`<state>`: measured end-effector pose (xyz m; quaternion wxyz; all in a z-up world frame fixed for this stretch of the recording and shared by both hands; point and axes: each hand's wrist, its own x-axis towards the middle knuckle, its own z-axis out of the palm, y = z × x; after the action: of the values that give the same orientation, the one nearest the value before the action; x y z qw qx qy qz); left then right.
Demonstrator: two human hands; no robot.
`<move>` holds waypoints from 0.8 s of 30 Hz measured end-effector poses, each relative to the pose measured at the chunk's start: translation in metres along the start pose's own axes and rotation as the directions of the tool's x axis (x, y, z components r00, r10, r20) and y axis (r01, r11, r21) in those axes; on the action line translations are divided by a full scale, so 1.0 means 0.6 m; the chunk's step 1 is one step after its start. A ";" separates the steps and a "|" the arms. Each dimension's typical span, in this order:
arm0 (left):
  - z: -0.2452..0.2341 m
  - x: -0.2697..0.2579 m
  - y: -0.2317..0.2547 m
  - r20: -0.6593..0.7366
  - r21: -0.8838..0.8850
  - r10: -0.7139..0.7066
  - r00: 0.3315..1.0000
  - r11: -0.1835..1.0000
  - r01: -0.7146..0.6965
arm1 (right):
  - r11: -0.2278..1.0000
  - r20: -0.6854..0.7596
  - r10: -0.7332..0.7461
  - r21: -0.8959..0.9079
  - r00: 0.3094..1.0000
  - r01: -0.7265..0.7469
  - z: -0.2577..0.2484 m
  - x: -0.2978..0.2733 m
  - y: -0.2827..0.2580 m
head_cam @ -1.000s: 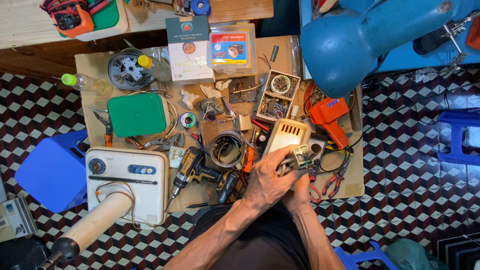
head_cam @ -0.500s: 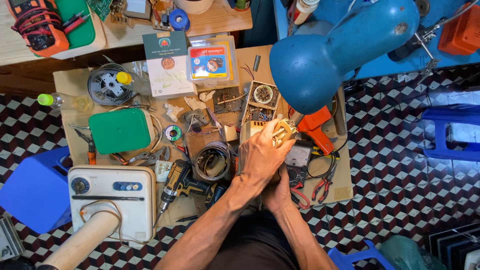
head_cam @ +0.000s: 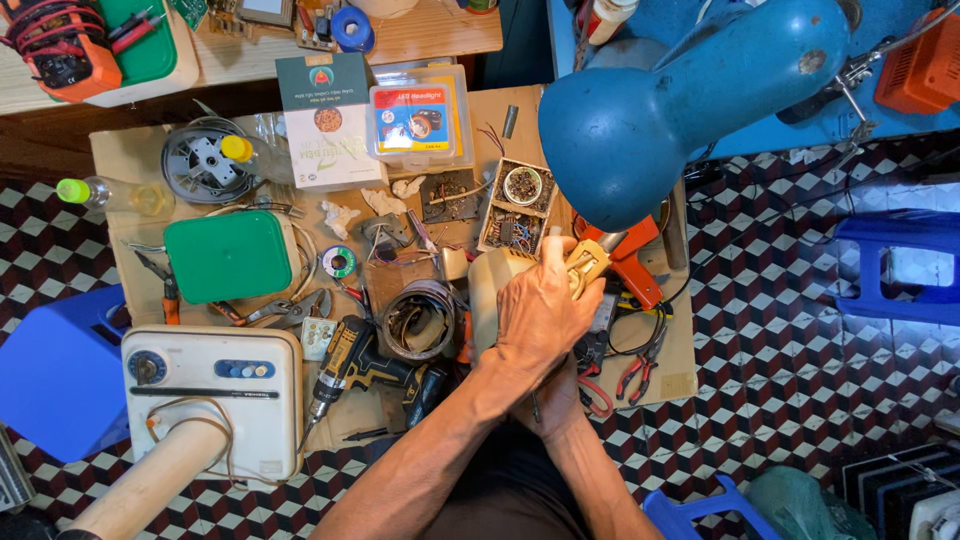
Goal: The person disassembles a small beige electrical appliance, removes the motor, and uses a cordless drill to remove screws. They then search through a toolbox for a specific tool.
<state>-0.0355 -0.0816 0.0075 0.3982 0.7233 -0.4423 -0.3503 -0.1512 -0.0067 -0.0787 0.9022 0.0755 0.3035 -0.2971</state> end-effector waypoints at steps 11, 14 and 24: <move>-0.035 -0.009 0.011 0.116 -0.052 -0.214 0.970 0.974 0.221 | 0.995 -0.200 0.070 0.080 0.977 -0.055 -0.012 -0.005 0.001; -0.041 -0.011 -0.003 0.122 -0.138 -0.235 0.964 0.958 0.251 | 0.995 -0.363 0.098 0.051 0.926 -0.085 -0.010 -0.004 -0.006; -0.070 -0.030 -0.041 0.187 -0.190 -0.242 0.952 0.942 0.276 | 0.994 -0.419 0.108 0.023 0.902 -0.109 -0.013 -0.015 -0.002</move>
<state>0.0026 -0.0468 0.0068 0.3868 0.6975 -0.3337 -0.5025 -0.1615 -0.0009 -0.0798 0.8311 0.1537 0.4856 -0.2232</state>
